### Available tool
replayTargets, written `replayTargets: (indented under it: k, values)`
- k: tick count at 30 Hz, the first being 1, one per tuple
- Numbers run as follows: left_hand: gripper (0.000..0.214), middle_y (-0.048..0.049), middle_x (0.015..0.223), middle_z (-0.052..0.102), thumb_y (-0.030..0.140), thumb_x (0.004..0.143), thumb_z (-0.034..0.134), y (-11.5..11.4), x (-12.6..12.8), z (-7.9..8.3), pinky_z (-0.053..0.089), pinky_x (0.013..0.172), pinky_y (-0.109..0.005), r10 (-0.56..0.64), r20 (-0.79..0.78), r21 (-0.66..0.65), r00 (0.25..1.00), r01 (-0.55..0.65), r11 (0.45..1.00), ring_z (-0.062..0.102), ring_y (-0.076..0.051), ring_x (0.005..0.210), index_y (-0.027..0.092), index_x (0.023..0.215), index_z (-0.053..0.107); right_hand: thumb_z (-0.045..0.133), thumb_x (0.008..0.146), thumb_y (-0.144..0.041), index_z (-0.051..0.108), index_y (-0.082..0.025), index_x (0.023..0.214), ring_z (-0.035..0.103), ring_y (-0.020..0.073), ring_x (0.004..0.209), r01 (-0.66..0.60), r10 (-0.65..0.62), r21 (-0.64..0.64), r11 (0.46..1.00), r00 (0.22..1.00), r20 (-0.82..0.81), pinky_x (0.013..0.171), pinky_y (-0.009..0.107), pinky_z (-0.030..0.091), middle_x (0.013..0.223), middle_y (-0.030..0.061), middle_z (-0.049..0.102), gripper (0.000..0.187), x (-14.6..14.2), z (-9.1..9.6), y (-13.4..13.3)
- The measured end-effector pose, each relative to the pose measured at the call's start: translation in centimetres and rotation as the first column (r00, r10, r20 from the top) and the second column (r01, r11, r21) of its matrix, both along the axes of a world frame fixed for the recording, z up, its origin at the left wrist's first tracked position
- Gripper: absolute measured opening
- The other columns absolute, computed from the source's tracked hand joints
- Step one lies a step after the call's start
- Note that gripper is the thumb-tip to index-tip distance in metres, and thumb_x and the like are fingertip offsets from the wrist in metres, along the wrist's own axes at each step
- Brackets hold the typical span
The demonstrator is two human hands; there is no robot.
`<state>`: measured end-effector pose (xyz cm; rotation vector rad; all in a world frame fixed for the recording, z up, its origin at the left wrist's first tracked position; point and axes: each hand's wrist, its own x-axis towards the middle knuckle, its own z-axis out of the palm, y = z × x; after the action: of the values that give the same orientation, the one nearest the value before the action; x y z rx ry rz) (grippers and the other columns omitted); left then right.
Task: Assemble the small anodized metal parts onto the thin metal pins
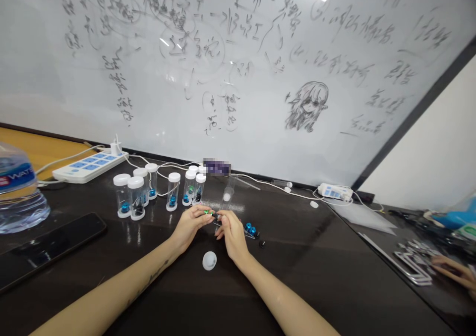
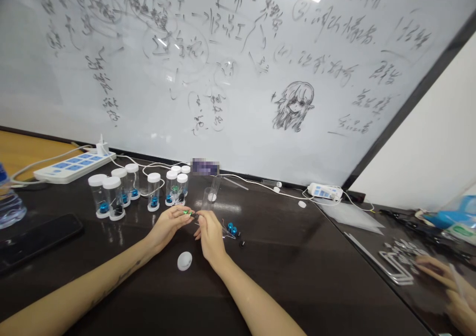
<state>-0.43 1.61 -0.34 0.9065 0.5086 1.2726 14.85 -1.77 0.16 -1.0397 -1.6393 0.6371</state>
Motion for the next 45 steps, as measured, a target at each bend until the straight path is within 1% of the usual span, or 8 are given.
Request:
replayTargets:
  k: [6,10,13,17,21,25,30,45]
  values:
    - [0.022,-0.0056,0.085,0.073,0.014,0.063,0.078,0.07,0.07,-0.08,0.049,0.082,-0.029,0.020,-0.012,-0.009,1.000,-0.021,1.000,0.066,-0.016,0.082,0.015,0.082,0.067,0.031,0.096,-0.044,0.056,-0.018,0.107,0.059,0.0092,0.052,0.012,-0.012,-0.004,1.000,1.000,-0.006,0.044,0.022,0.052,0.094,0.0061,0.054,0.037,-0.02,-0.03,-0.03]
    - [0.023,-0.0056,0.086,0.073,0.014,0.062,0.079,0.21,0.08,-0.21,0.049,0.083,-0.029,0.024,-0.006,-0.019,1.000,-0.024,1.000,0.066,-0.017,0.084,0.015,0.083,0.067,0.031,0.096,-0.044,0.055,-0.018,0.102,0.059,0.0099,0.053,0.016,-0.016,-0.008,1.000,1.000,-0.007,0.045,0.022,0.052,0.091,0.0052,0.055,0.036,0.02,-0.14,0.01]
    - [0.023,-0.0051,0.085,0.073,0.013,0.063,0.078,0.23,0.06,-0.26,0.049,0.083,-0.029,0.025,0.002,-0.014,1.000,-0.025,1.000,0.066,-0.016,0.084,0.015,0.083,0.067,0.032,0.096,-0.044,0.053,-0.018,0.105,0.059,0.0098,0.051,0.020,-0.020,-0.009,1.000,1.000,-0.015,0.044,0.022,0.051,0.088,0.0042,0.055,0.035,0.04,-0.14,0.02]
    - [0.021,-0.0045,0.086,0.073,0.013,0.065,0.077,0.15,0.02,-0.18,0.049,0.083,-0.028,0.015,0.000,-0.011,1.000,-0.015,1.000,0.066,-0.015,0.085,0.015,0.084,0.067,0.032,0.096,-0.044,0.056,-0.018,0.104,0.058,0.0090,0.052,0.008,-0.008,-0.003,1.000,1.000,0.011,0.044,0.022,0.051,0.093,0.0053,0.053,0.036,0.01,0.02,-0.10]
    - [0.021,-0.0042,0.085,0.073,0.013,0.065,0.077,0.17,0.04,-0.10,0.049,0.084,-0.028,0.019,0.005,-0.020,1.000,-0.019,1.000,0.066,-0.015,0.084,0.015,0.083,0.067,0.032,0.096,-0.044,0.056,-0.018,0.104,0.058,0.0087,0.052,0.018,-0.018,0.001,1.000,1.000,0.015,0.043,0.021,0.050,0.093,0.0051,0.052,0.036,0.01,0.13,-0.20]
    - [0.023,-0.0046,0.084,0.073,0.014,0.062,0.079,0.16,0.03,-0.07,0.049,0.084,-0.029,0.026,0.011,-0.027,1.000,-0.026,0.999,0.066,-0.016,0.084,0.015,0.082,0.067,0.030,0.096,-0.044,0.060,-0.018,0.098,0.056,0.0081,0.051,0.028,-0.028,0.008,1.000,0.999,0.043,0.042,0.020,0.049,0.094,0.0056,0.052,0.040,0.05,0.16,-0.21]
    - [0.023,-0.0049,0.085,0.073,0.014,0.062,0.079,-0.02,-0.02,0.10,0.049,0.084,-0.029,0.023,0.012,-0.029,1.000,-0.023,0.999,0.066,-0.016,0.083,0.015,0.082,0.067,0.030,0.097,-0.043,0.058,-0.019,0.106,0.056,0.0082,0.050,0.042,-0.043,0.028,0.999,0.997,0.062,0.041,0.021,0.049,0.095,0.0058,0.052,0.039,0.07,0.09,-0.20]
    - [0.023,-0.0048,0.084,0.073,0.013,0.061,0.079,0.03,0.07,0.04,0.050,0.080,-0.027,0.022,0.007,-0.018,1.000,-0.022,1.000,0.066,-0.015,0.081,0.015,0.081,0.068,0.028,0.097,-0.044,0.059,-0.020,0.104,0.054,0.0098,0.050,0.059,-0.060,0.020,0.998,0.993,0.102,0.047,0.024,0.048,0.094,0.0058,0.054,0.040,0.13,0.22,-0.41]
